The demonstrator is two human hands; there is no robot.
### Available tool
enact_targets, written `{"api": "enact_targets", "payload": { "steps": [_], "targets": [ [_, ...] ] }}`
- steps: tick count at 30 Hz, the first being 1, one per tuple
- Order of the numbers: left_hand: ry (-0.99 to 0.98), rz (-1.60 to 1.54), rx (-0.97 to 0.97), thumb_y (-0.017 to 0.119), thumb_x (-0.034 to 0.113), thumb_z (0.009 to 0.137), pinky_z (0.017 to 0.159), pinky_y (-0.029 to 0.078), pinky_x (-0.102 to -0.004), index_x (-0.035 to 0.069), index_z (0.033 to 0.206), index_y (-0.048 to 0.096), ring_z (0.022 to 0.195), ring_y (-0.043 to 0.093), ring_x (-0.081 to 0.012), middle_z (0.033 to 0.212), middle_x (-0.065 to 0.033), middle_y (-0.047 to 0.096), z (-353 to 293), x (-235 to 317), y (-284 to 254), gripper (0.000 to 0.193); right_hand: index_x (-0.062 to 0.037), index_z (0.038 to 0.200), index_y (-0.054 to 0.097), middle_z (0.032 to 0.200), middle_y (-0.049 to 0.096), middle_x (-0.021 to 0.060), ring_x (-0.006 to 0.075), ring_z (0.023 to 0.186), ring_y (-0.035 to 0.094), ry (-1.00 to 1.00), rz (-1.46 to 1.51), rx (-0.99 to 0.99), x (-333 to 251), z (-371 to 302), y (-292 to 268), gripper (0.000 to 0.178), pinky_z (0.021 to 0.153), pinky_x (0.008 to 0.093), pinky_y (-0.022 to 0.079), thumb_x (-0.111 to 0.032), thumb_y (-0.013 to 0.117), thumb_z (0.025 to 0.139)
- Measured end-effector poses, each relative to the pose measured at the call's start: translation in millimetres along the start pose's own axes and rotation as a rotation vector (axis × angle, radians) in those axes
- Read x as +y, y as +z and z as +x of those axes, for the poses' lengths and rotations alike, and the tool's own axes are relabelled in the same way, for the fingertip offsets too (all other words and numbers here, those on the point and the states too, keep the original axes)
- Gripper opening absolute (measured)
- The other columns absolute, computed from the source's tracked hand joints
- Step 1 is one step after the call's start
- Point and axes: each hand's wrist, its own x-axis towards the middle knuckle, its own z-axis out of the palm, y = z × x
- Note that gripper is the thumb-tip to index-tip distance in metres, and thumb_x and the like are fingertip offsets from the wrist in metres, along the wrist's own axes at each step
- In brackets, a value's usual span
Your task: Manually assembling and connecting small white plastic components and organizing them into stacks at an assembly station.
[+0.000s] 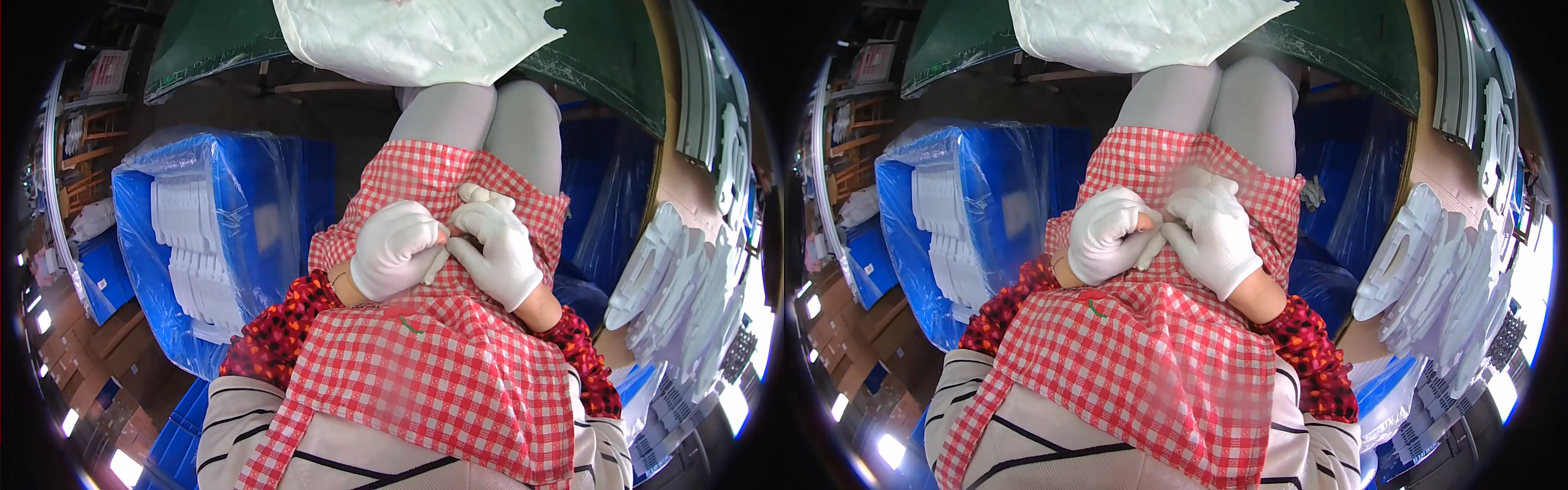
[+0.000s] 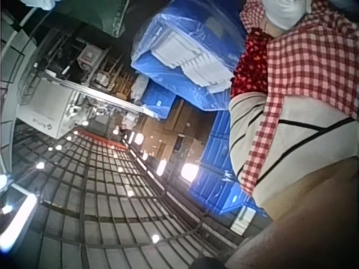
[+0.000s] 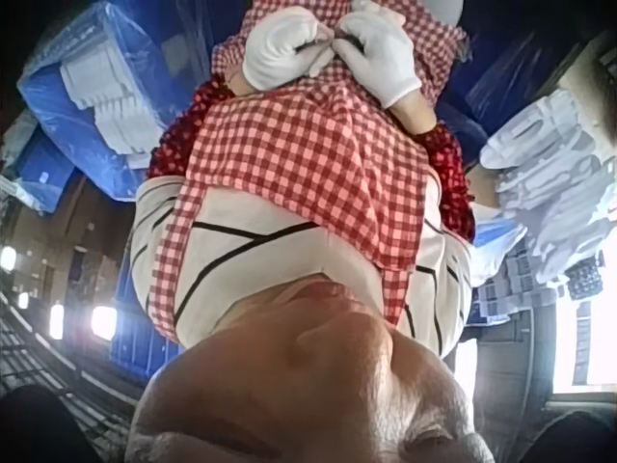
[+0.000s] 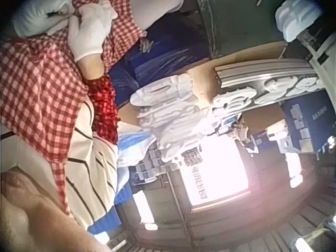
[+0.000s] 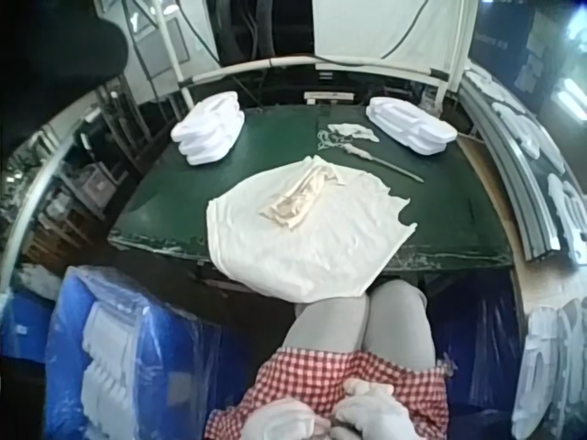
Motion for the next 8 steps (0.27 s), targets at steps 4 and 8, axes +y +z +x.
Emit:
{"api": "enact_targets", "payload": {
  "steps": [4,8],
  "targets": [
    [0.055,0.037,0.061,0.076,-0.007,0.059,0.054,0.045,-0.0314,0.006,0.083,0.058,0.062,0.057,-0.0233,0.069,-0.0061,0.058,2.8,-0.2,0.3,0.033,-0.0023,0.085,0.064,0.095,0.063,0.0163,0.0328,0.102,0.056,0.211,0.209,-0.071,0.5,1.1,-5.3,0.012,0.088,0.0379,0.044,-0.005,0.067,0.073],
    [0.045,0.038,0.053,0.077,-0.005,0.061,0.056,0.047,-0.0303,0.006,0.086,0.058,0.064,0.059,-0.0231,0.072,-0.0057,0.060,-1.2,-1.8,1.0,0.034,-0.0017,0.089,0.065,0.100,0.063,0.0197,0.0317,0.105,0.056,0.200,0.158,-0.053,2.9,1.8,-3.6,0.014,0.090,0.0380,0.044,-0.007,0.066,0.076]
  ]
}}
